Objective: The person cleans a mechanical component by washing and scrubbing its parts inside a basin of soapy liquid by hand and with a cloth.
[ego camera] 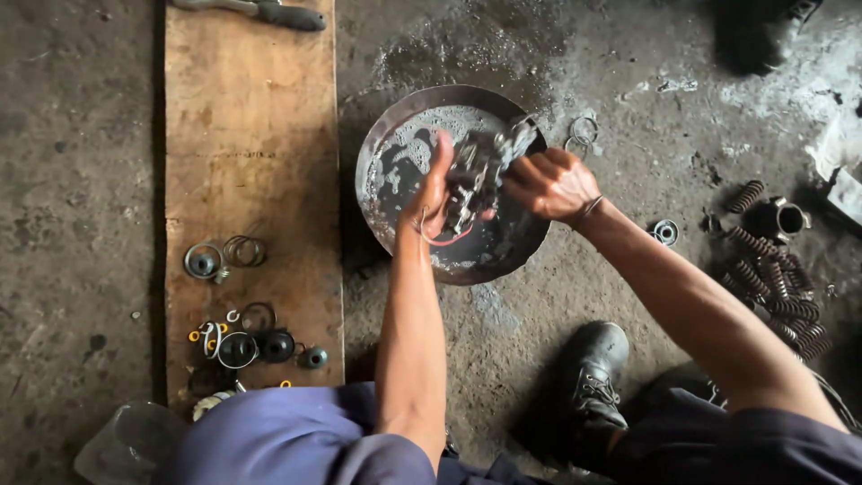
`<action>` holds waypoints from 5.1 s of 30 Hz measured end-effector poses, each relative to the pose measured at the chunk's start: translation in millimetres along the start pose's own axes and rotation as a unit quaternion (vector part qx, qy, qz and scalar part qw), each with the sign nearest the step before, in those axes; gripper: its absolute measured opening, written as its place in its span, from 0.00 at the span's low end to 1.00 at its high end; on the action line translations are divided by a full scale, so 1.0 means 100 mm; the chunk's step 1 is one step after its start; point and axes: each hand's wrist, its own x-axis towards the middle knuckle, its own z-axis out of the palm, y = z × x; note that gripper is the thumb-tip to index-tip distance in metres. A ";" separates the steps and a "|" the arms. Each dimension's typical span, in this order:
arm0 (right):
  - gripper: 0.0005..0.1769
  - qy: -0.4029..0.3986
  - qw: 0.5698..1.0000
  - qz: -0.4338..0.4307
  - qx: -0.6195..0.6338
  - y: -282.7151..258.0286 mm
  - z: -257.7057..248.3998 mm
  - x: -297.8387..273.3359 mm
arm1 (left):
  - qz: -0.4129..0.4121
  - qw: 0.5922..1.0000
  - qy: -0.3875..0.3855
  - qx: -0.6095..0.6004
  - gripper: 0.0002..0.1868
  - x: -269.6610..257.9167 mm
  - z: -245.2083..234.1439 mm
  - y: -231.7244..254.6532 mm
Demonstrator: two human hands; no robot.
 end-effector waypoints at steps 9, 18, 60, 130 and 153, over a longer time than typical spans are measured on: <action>0.05 -0.067 0.934 0.227 0.267 -0.25 0.67 -0.26 | 0.069 0.918 0.236 0.310 0.53 0.12 -0.07 -0.22; 0.08 -0.079 0.315 0.440 0.837 -0.13 0.65 -0.19 | 0.208 0.873 0.148 0.416 0.41 -0.02 0.13 -0.14; 0.42 -0.108 0.914 0.390 0.033 -0.80 1.16 -0.10 | 0.183 0.970 0.160 -0.015 0.33 -0.41 0.07 0.02; 0.09 0.092 0.811 0.503 0.286 -0.40 1.33 0.79 | 0.269 0.809 0.453 0.259 0.23 0.42 -0.91 -1.19; 0.07 0.075 0.790 0.497 0.351 -1.08 0.35 0.61 | 0.205 0.836 0.496 0.116 0.25 0.08 -0.36 -0.71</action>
